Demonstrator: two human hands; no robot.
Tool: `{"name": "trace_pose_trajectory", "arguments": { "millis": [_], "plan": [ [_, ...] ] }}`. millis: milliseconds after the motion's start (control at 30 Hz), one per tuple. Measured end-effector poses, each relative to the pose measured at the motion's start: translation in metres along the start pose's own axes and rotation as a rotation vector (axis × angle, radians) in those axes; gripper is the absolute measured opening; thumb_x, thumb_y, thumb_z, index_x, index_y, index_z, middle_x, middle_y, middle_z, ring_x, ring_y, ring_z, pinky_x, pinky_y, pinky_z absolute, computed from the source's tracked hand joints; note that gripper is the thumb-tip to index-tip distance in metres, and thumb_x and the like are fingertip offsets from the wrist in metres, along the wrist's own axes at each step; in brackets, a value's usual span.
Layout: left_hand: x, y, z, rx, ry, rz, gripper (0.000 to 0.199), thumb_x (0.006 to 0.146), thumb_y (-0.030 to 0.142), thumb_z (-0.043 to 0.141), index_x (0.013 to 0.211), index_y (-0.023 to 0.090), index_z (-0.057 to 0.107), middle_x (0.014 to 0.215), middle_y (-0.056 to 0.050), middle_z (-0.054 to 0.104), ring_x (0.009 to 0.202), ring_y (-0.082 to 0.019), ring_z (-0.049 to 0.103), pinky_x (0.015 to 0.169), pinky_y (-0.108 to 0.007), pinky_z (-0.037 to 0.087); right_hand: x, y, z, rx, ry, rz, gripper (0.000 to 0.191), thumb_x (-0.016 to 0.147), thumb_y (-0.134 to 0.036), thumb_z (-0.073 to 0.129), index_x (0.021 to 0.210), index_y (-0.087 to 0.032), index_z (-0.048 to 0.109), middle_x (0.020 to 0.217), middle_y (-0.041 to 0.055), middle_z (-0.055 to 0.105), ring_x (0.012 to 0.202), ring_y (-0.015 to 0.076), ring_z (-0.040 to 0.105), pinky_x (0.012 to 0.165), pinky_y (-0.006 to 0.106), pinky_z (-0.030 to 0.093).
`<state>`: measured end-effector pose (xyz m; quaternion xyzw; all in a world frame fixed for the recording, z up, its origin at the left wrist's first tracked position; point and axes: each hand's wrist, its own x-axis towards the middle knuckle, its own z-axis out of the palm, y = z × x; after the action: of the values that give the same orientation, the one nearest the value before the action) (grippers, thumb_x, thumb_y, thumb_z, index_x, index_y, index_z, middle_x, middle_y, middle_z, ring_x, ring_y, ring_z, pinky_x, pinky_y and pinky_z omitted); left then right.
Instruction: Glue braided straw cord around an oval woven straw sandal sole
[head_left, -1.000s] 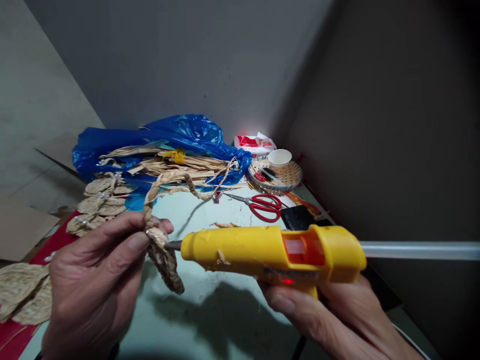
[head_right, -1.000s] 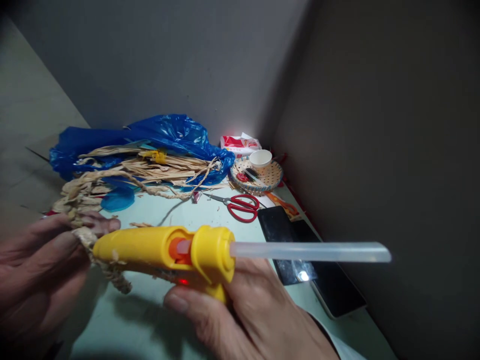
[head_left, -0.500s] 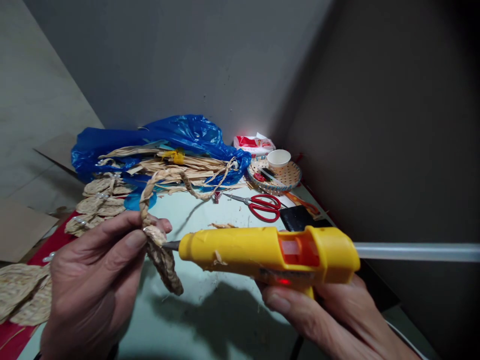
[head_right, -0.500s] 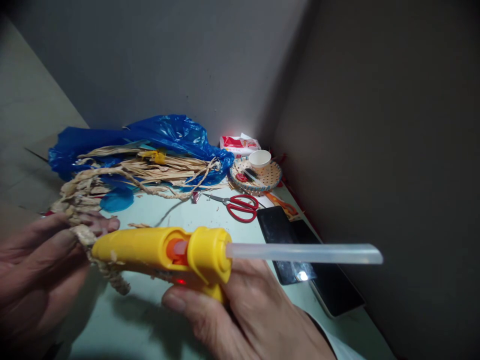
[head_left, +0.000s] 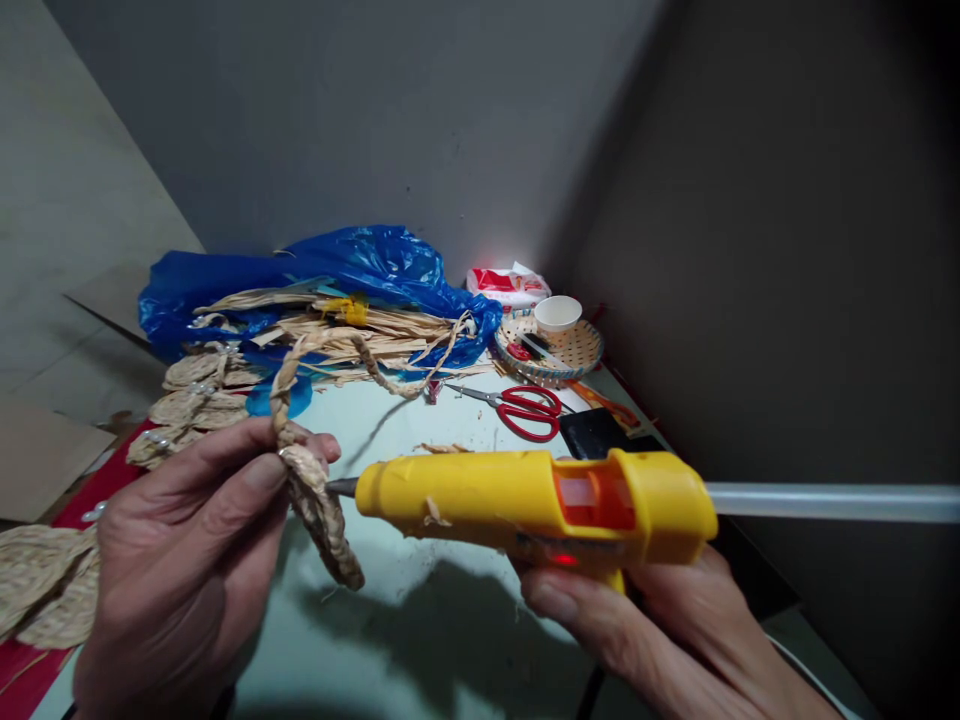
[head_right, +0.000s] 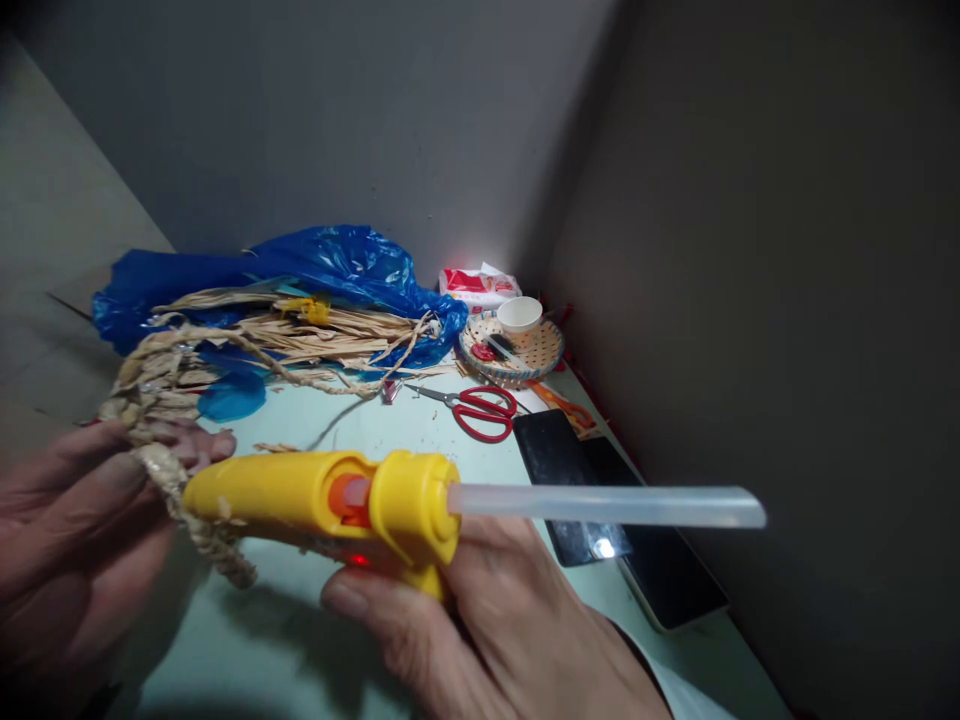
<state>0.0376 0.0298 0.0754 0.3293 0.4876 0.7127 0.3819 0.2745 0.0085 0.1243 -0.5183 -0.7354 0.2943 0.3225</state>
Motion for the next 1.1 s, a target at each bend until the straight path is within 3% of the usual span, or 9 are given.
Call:
{"name": "trace_pose_trajectory", "arguments": {
  "millis": [233,433,667,800,933,1100],
  "plan": [
    [0.0033,-0.0010,-0.0026,0.017,0.022,0.000,0.015,0.074,0.017,0.077,0.087,0.025,0.079,0.081,0.000,0.083,0.085,-0.023,0.080,0.082,-0.029,0.065,-0.0044,0.0016,-0.0005,-0.117,0.041,0.061,0.034,0.090,-0.058,0.059,0.098,-0.036,0.083,0.091,0.0004,0.083,0.084,0.0258,0.080,0.071,0.027,0.066],
    [0.0034,0.0025,-0.0015,0.123,-0.002,-0.021,0.011,0.080,0.035,0.076,0.091,0.033,0.077,0.085,0.002,0.084,0.097,-0.025,0.078,0.088,-0.028,0.064,-0.0010,-0.0007,-0.0018,-0.029,-0.020,-0.014,0.029,0.091,-0.045,0.060,0.112,-0.040,0.079,0.097,-0.0020,0.083,0.088,0.0248,0.080,0.078,0.027,0.066],
    [0.0036,0.0012,0.0012,0.012,0.022,0.016,0.019,0.074,0.014,0.075,0.090,0.024,0.078,0.081,0.000,0.084,0.085,-0.023,0.080,0.082,-0.029,0.065,-0.0033,0.0054,0.0020,-0.094,0.029,0.010,0.041,0.091,-0.063,0.055,0.114,-0.039,0.079,0.103,0.0017,0.082,0.093,0.0281,0.079,0.079,0.032,0.066],
    [0.0034,0.0014,0.0027,-0.004,0.054,-0.017,0.018,0.073,0.013,0.076,0.089,0.020,0.079,0.082,-0.002,0.084,0.084,-0.024,0.080,0.081,-0.032,0.065,0.0007,0.0083,0.0062,-0.015,0.049,-0.098,0.047,0.094,-0.065,0.046,0.107,-0.037,0.081,0.087,0.0022,0.082,0.078,0.0249,0.079,0.074,0.029,0.067],
    [0.0036,0.0039,0.0054,-0.015,0.065,-0.038,0.019,0.070,0.014,0.079,0.088,0.021,0.079,0.079,-0.002,0.083,0.083,-0.023,0.080,0.079,-0.028,0.065,0.0020,0.0063,0.0056,-0.071,0.038,-0.001,0.043,0.092,-0.063,0.051,0.099,-0.035,0.082,0.081,0.0030,0.081,0.076,0.0260,0.078,0.073,0.031,0.067],
    [0.0031,0.0037,0.0062,-0.012,0.086,-0.060,0.016,0.070,0.017,0.081,0.085,0.021,0.079,0.079,-0.003,0.083,0.084,-0.024,0.080,0.078,-0.028,0.065,0.0005,0.0018,0.0023,-0.052,0.052,-0.011,0.042,0.091,-0.064,0.053,0.100,-0.035,0.082,0.083,0.0029,0.082,0.074,0.0265,0.078,0.068,0.030,0.067]
  ]
}}
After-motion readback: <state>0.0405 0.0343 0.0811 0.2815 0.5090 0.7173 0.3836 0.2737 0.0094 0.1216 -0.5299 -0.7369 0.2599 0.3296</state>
